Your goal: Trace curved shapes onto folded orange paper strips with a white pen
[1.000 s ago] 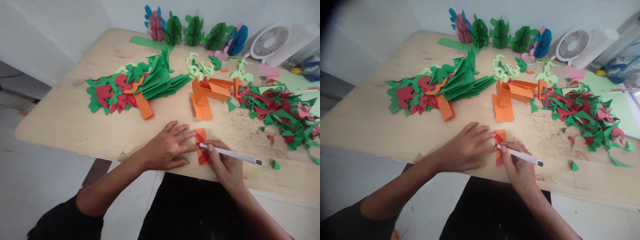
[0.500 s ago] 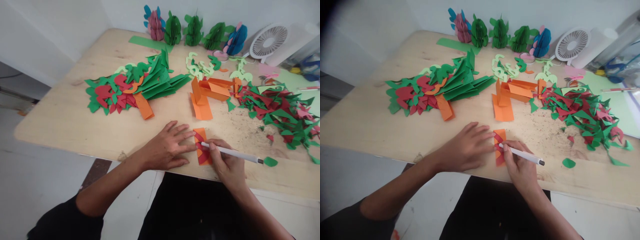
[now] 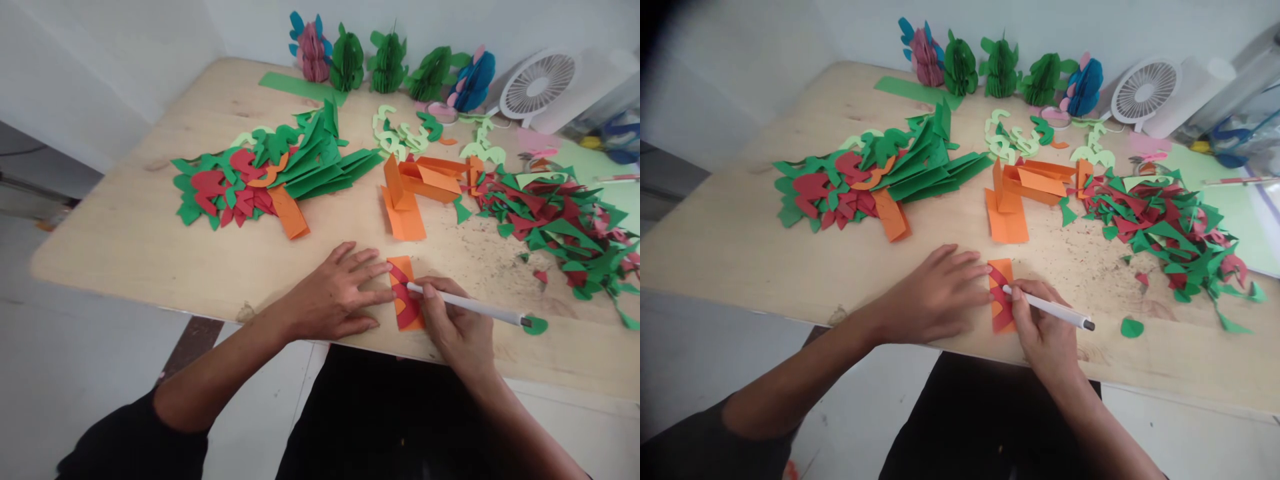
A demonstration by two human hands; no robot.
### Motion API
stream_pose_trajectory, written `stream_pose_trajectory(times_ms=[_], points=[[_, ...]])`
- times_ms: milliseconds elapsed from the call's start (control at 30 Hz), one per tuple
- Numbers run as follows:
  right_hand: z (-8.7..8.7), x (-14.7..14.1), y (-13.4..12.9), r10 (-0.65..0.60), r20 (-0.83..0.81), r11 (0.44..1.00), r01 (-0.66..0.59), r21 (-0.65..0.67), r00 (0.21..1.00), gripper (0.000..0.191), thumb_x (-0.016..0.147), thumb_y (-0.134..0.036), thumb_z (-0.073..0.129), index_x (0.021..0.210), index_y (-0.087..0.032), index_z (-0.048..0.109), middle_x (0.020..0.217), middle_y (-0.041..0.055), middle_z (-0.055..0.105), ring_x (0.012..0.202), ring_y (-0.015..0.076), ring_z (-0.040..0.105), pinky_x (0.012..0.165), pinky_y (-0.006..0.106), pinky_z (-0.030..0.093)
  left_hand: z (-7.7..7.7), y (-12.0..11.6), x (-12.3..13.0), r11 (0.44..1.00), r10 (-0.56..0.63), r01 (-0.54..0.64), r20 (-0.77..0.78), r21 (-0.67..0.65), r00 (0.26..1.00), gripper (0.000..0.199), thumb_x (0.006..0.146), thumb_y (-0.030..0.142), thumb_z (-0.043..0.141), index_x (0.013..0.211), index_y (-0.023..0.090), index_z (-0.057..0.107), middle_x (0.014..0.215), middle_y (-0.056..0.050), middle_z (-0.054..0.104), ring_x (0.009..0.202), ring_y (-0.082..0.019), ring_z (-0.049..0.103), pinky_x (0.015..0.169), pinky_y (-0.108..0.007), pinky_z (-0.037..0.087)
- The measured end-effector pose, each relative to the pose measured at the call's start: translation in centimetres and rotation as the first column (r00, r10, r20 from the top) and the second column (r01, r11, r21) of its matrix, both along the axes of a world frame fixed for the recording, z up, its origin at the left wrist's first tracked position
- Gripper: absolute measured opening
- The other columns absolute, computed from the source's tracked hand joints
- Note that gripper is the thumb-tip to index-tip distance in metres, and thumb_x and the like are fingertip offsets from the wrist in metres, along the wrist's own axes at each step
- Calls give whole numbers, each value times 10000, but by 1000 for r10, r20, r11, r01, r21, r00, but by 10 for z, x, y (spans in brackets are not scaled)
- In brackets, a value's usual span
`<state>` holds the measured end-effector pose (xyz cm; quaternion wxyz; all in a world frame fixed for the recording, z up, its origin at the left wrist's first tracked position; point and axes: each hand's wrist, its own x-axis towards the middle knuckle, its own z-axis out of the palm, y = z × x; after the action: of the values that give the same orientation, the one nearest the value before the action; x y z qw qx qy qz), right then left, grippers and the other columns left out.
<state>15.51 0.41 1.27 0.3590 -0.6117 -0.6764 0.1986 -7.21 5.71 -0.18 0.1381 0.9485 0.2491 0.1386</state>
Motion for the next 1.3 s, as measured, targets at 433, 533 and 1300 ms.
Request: stream_pose_trajectory(times_ms=[433,533,1300], points=[[-4,-3,-1,8,-155,1000,-13,-29,988,178,957,-340,543,1013,-247,685,935,29,735,852,178,696,787,334,558,0,0,-1,1000,-3,3,15,2,1000,403,946,466,508,1297,286,594,1473,-104,485,1384,-352,379,1143,-600,215],[-3,2,-8,-9,-177,999,2,-38,984,189,958,-341,546,1068,-257,675,984,34,738,899,187,704,821,348,559,0,-1,0,1000,-7,7,31,-4,1000,394,943,469,515,1277,285,609,1465,-106,493,1384,-353,380,1138,-604,221],[-17,8,-31,3,69,970,-19,241,998,201,947,-210,492,1102,-206,619,1004,83,753,921,215,728,816,359,589,20,22,46,968,209,-219,-90,-121,974,120,874,202,625,993,193,637,1073,-70,640,1006,-233,584,890,-375,462]])
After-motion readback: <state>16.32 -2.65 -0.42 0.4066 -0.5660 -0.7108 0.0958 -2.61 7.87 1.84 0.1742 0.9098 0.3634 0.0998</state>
